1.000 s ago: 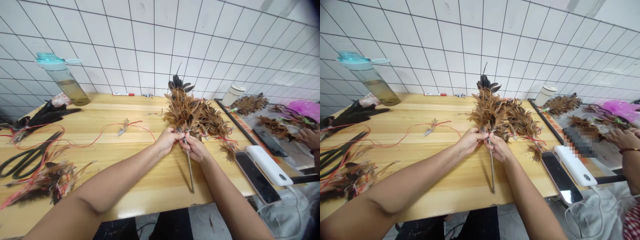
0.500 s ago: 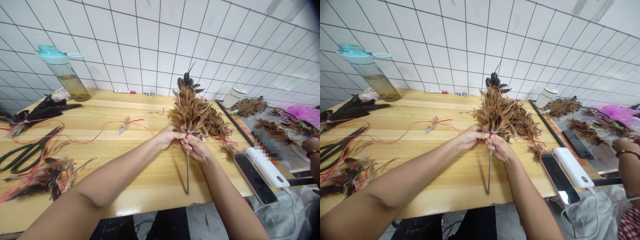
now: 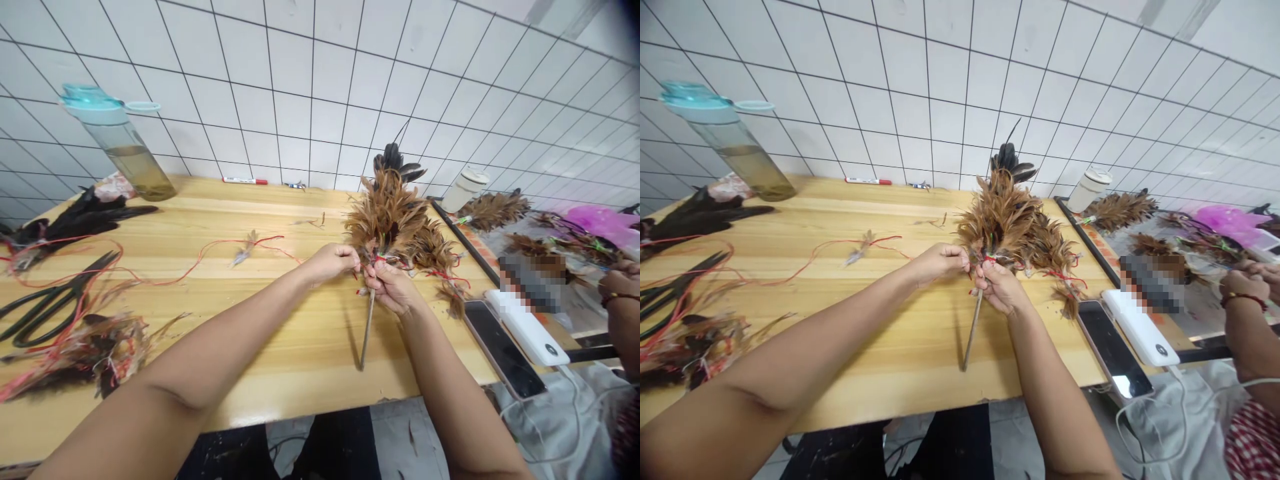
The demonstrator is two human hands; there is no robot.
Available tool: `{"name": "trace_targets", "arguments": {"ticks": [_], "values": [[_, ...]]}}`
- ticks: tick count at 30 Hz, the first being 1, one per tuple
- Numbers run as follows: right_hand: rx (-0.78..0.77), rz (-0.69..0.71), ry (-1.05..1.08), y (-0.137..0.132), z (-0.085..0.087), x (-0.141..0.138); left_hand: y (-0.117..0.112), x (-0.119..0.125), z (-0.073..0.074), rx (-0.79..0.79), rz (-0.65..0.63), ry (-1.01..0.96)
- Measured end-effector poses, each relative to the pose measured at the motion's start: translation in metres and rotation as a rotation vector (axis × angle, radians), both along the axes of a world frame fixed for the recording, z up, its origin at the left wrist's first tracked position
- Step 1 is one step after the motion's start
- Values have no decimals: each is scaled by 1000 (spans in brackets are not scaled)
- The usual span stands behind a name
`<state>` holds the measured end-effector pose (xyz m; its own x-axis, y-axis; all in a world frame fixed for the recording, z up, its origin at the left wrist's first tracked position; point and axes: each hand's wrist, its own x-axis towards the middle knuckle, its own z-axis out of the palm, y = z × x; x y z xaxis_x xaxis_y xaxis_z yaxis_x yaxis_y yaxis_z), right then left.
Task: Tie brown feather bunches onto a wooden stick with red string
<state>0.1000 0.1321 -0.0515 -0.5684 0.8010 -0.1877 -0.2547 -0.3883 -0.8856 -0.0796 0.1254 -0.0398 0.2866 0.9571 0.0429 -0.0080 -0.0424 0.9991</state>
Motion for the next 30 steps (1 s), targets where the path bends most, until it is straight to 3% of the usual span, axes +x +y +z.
{"name": "trace_targets", "arguments": {"ticks": [6, 15, 23, 30], "values": [[-16, -56, 5, 2, -3, 1, 1, 6, -2, 157, 147, 341], [-2, 11, -77, -6, 2, 0, 3, 4, -8, 372, 191, 773], [60, -37, -23, -3, 8, 5, -10, 6, -3, 748, 263, 887], [39, -81, -87, -2, 5, 6, -16, 11, -4, 824, 275, 896]]}}
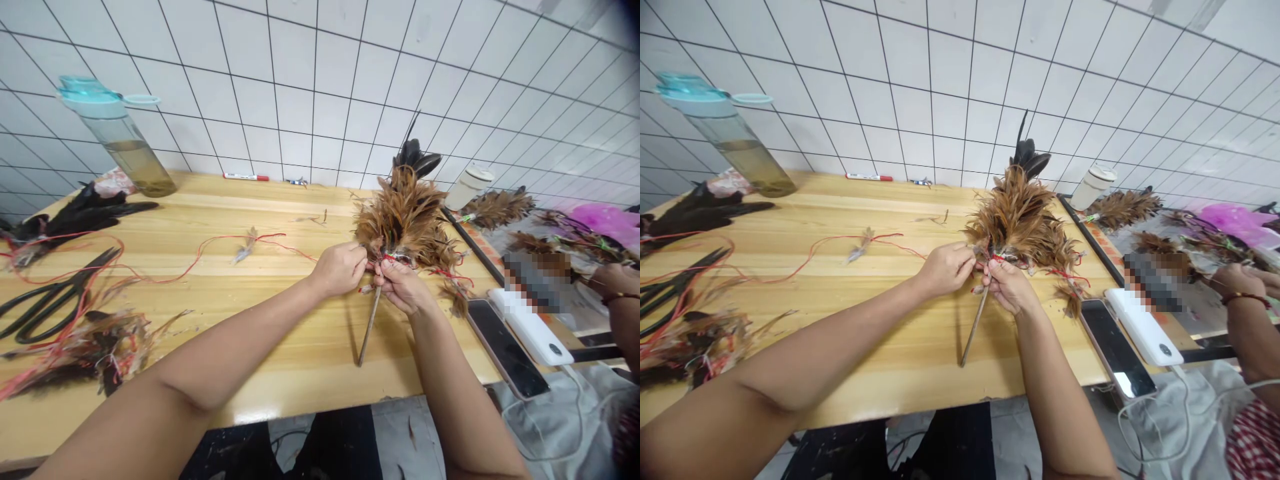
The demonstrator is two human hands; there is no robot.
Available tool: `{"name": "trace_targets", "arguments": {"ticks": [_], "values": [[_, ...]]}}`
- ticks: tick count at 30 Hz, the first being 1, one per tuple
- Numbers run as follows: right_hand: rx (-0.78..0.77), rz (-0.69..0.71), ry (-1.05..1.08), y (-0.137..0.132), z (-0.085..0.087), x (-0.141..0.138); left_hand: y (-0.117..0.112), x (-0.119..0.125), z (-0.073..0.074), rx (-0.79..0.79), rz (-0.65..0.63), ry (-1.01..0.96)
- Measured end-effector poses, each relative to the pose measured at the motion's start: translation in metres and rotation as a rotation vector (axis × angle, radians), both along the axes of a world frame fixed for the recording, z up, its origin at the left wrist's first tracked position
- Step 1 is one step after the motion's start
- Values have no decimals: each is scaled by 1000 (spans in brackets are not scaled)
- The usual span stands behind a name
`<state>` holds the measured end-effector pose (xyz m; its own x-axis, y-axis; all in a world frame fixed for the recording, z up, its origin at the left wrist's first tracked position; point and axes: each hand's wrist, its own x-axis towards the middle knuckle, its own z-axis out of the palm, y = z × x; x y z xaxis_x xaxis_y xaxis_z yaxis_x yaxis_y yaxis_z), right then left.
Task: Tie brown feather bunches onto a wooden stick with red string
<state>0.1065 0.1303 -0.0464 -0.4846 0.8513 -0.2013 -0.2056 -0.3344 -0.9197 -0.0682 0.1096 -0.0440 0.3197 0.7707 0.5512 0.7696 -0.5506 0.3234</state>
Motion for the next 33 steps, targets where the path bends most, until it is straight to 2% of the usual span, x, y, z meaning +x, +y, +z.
{"name": "trace_targets", "arguments": {"ticks": [5, 12, 15, 17, 21, 26, 29, 33], "values": [[54, 43, 11, -3, 3, 0, 1, 1, -3, 4, 33, -5], [46, 28, -10, -3, 5, 0, 2, 2, -5, -12, -18, -86], [96, 11, -32, -3, 2, -1, 4, 3, -5, -69, -22, -139], [133, 18, -67, -4, 1, -2, 7, 2, -6, -188, -29, -233], [176, 42, -74, -6, 1, -4, 14, 2, -7, -542, -71, -563], [147, 90, -56, -6, -2, -8, 14, 5, -7, -754, -300, -949], [134, 110, -56, -6, -4, -9, 12, 5, -8, -881, -392, -1160], [108, 172, -53, -7, -4, -9, 11, 2, -11, -1120, -524, -1290]]}}
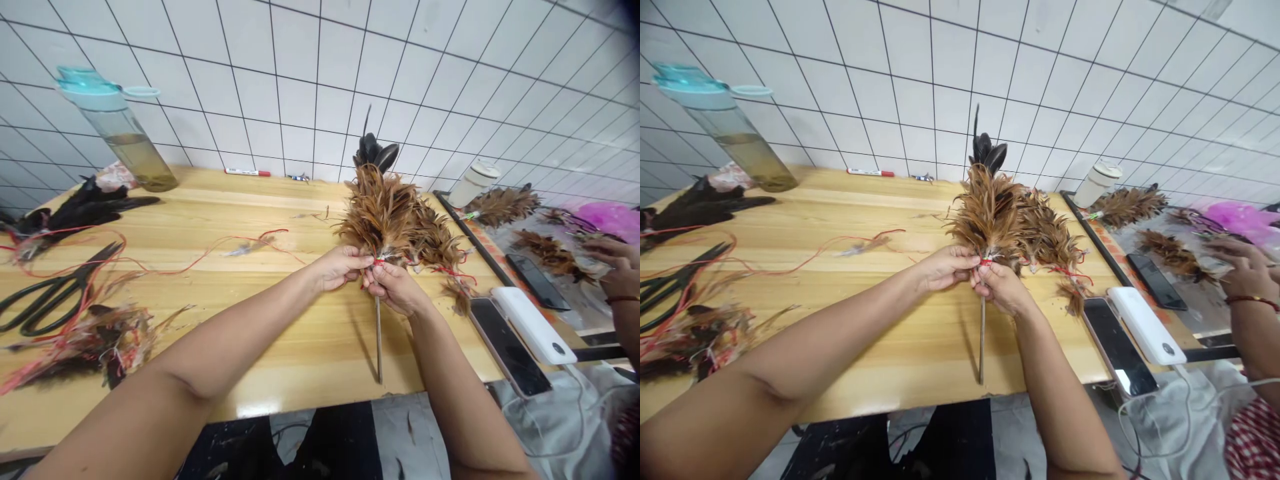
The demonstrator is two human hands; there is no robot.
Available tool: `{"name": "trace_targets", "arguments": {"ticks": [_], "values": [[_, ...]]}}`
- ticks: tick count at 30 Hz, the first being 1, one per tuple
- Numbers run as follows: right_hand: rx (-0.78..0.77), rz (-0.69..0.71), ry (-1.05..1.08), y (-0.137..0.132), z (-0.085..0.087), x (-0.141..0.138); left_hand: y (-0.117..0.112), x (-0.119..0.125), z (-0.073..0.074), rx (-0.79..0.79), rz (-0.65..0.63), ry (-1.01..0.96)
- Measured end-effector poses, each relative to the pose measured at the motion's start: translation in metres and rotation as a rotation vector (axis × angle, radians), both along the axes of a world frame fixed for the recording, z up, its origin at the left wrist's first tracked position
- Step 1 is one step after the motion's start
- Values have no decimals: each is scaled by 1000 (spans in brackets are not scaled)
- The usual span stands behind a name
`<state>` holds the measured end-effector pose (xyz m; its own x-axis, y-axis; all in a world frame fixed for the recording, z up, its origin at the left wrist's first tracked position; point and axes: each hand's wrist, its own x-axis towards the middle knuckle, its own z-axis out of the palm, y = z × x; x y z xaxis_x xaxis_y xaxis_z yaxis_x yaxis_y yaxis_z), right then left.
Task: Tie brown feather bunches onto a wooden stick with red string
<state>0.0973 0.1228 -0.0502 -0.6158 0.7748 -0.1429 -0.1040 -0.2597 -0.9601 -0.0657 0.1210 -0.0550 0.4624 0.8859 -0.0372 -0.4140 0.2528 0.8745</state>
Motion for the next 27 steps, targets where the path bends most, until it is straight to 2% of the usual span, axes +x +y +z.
{"name": "trace_targets", "arguments": {"ticks": [3, 9, 13, 16, 18, 20, 24, 27], "values": [[11, 32, -5, -2, 3, -1, 1, -1, -2, -42, -40, -57], [30, -35, -33, -4, 5, -5, 3, 1, -5, -17, 80, -111], [59, -155, -40, -4, 3, -9, 2, 0, -4, 16, 84, -96], [165, -289, -58, -5, 2, -12, 2, -1, -3, 42, 92, -93], [269, -359, -139, -5, 3, -12, 2, 0, -4, 77, 110, -98], [391, -372, -312, -7, 6, -11, 2, 2, -5, 117, 106, -94], [615, -300, -690, -9, 11, -6, 2, 6, -11, 144, 153, -64], [654, -255, -777, -8, 8, -2, 1, 9, -14, 112, 219, -24]]}}
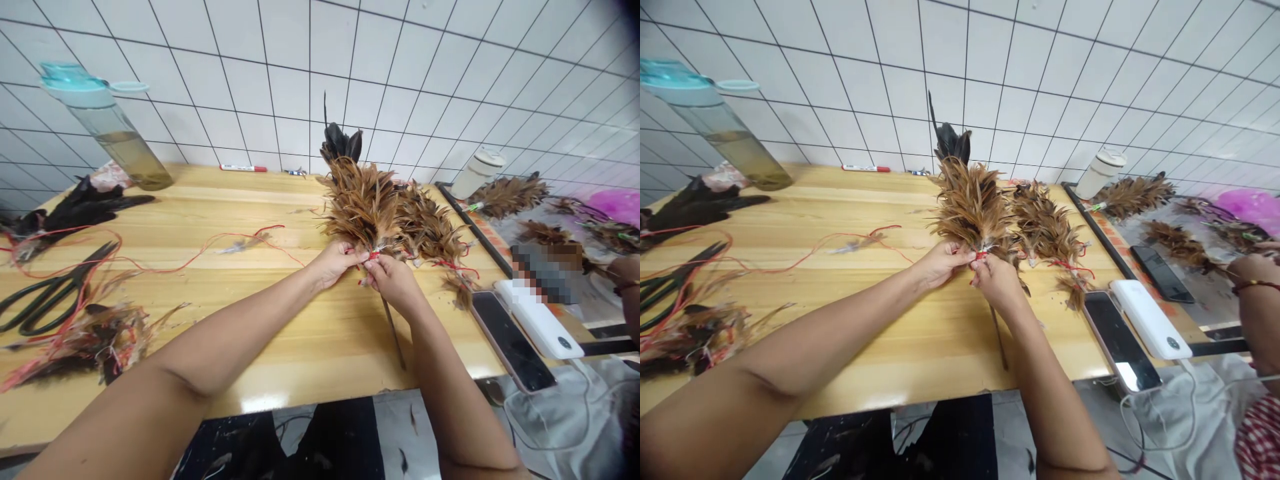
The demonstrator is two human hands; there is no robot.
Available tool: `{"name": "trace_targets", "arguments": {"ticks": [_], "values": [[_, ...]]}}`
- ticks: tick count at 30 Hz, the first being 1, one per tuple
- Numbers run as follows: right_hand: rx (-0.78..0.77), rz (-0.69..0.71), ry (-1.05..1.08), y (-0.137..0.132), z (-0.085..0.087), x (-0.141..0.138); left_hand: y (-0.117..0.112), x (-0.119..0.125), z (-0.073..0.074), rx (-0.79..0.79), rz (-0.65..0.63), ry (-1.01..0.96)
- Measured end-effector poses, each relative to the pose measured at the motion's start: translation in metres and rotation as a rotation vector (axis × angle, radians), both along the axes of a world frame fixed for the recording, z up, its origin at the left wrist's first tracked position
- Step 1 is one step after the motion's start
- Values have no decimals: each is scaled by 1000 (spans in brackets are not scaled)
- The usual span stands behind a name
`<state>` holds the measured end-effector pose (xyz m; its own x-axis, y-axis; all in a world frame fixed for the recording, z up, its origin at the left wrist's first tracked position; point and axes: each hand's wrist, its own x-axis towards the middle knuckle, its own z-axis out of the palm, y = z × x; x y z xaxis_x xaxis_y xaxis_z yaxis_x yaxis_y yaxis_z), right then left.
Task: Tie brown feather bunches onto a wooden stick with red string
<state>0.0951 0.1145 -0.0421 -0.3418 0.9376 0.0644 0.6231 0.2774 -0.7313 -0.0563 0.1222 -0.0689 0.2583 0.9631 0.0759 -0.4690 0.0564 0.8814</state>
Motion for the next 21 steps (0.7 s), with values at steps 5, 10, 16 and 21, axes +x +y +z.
{"name": "trace_targets", "arguments": {"ticks": [5, 10, 16, 21], "values": [[-13, 34, 92, 1, -9, 4, -1, -1, 5, 50, 9, 43], [-111, 59, 377, -4, -1, 3, 8, -24, 13, 85, -69, 125], [-160, 39, 535, -8, 8, 1, 26, -51, 8, 144, 175, 299], [-102, -32, 501, -1, -2, 1, 22, -49, 17, 222, 157, 480]]}}
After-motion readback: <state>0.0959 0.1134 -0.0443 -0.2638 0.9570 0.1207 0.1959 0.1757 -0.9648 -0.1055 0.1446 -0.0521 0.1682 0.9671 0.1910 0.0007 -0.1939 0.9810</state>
